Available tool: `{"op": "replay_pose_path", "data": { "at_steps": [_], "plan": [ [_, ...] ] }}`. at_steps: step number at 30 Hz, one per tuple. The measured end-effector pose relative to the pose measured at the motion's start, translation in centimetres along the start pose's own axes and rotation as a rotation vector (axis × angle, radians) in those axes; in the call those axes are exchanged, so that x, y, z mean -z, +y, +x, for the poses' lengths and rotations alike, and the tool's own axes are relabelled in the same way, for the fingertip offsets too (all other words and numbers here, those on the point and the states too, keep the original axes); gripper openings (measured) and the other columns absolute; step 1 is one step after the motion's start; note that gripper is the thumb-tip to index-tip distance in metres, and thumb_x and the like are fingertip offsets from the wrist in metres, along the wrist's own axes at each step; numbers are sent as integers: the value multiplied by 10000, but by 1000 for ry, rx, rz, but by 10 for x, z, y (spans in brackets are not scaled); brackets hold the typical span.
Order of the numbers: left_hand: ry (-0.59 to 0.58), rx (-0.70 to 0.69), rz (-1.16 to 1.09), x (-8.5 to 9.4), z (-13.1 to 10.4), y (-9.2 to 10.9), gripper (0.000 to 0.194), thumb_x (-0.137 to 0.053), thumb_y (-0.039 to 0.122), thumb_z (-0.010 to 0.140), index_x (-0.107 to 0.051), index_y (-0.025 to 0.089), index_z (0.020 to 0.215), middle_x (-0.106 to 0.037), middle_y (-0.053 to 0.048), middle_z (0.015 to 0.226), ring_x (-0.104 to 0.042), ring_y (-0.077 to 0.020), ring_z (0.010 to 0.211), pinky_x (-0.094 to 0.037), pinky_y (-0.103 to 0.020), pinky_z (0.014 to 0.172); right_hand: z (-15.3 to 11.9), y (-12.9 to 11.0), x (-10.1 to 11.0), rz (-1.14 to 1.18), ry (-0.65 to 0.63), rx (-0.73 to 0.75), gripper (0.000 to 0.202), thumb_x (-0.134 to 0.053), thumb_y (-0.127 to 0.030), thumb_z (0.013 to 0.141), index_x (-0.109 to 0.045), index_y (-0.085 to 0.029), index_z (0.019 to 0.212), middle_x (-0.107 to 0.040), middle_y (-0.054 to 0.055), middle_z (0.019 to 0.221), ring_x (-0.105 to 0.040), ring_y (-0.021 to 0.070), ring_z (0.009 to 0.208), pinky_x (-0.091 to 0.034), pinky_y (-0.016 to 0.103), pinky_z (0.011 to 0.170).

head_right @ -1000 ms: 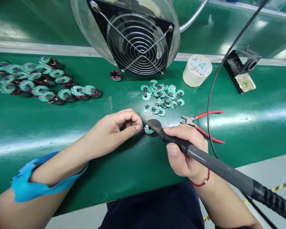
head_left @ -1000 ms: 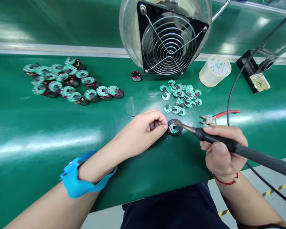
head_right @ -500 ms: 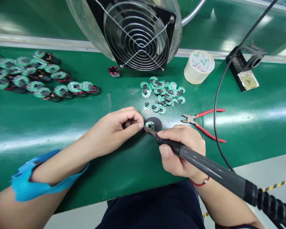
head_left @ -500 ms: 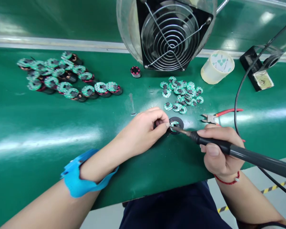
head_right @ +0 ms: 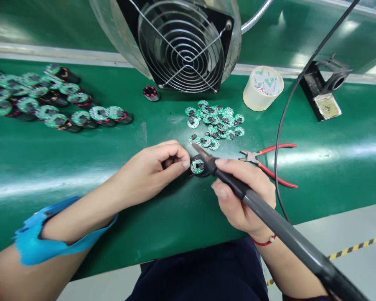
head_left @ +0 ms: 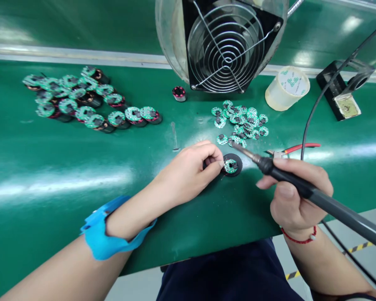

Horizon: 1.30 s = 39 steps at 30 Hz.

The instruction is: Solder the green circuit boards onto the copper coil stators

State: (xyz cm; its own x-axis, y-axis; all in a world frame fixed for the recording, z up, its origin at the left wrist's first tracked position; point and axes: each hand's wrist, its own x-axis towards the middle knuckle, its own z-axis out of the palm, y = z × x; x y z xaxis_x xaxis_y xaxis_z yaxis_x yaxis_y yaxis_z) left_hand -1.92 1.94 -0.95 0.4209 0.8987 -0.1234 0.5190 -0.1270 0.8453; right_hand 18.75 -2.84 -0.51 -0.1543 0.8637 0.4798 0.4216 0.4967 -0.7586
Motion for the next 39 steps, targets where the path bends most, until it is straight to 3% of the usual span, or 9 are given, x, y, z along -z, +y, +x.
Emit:
{"op": "replay_pose_path", "data": {
  "at_steps": [3,7,11,20,27,33,36,39],
  "plan": [
    [-3,-13,-1,0,0,0,159,-498,200,861,-585,161,734,-530,26,707,-454,-99,608,-355,-239,577,5,2,-8,58,26,-34,399,-517,-192,968,-501,-289,1355,-753,15,985,-730,176,806,-617,346,706],
    [2,-31,15,0,0,-1,153,-485,182,846,-555,164,711,-520,23,704,-464,-109,633,-357,-246,602,11,6,-16,-114,-272,-9,456,-543,-141,935,-454,-259,1366,-698,64,1200,-655,236,1103,-556,438,925],
    [-11,-61,34,-1,-1,-1,165,-474,176,846,-520,169,688,-515,17,713,-475,-119,663,-359,-251,619,12,9,-19,-195,-421,1,467,-505,-140,944,-400,-254,1385,-651,84,1278,-614,239,1130,-521,446,941],
    [-66,-52,59,-1,-1,-4,154,-456,196,861,-498,181,713,-507,5,758,-477,-135,690,-362,-272,643,10,11,-21,-233,-376,80,404,-466,-117,950,-443,-249,1332,-702,73,1122,-623,211,929,-516,391,820],
    [-60,-47,99,-1,-2,-3,136,-440,188,846,-496,185,722,-520,0,775,-488,-142,706,-371,-279,654,13,11,-19,-189,-445,15,449,-479,-133,960,-389,-253,1384,-667,76,1243,-628,221,1082,-516,401,905],
    [-8,17,109,5,-6,1,176,-432,260,886,-538,185,767,-541,-6,780,-507,-154,710,-391,-291,662,14,15,-21,-200,-413,12,327,-532,-209,951,-489,-225,1275,-694,80,1108,-637,234,958,-535,395,823],
    [-102,25,141,11,-8,1,235,-496,387,889,-594,188,811,-576,-25,830,-541,-188,786,-409,-317,703,11,15,-27,-257,-348,-39,311,-593,-257,921,-528,-230,1224,-688,80,1045,-628,247,915,-535,403,799],
    [-181,-20,171,13,-9,-1,180,-518,331,875,-616,190,822,-605,-45,895,-556,-215,888,-418,-336,767,9,14,-32,-283,-309,-52,316,-595,-279,922,-533,-225,1227,-676,81,1010,-618,251,895,-533,410,799]
  ]
}}
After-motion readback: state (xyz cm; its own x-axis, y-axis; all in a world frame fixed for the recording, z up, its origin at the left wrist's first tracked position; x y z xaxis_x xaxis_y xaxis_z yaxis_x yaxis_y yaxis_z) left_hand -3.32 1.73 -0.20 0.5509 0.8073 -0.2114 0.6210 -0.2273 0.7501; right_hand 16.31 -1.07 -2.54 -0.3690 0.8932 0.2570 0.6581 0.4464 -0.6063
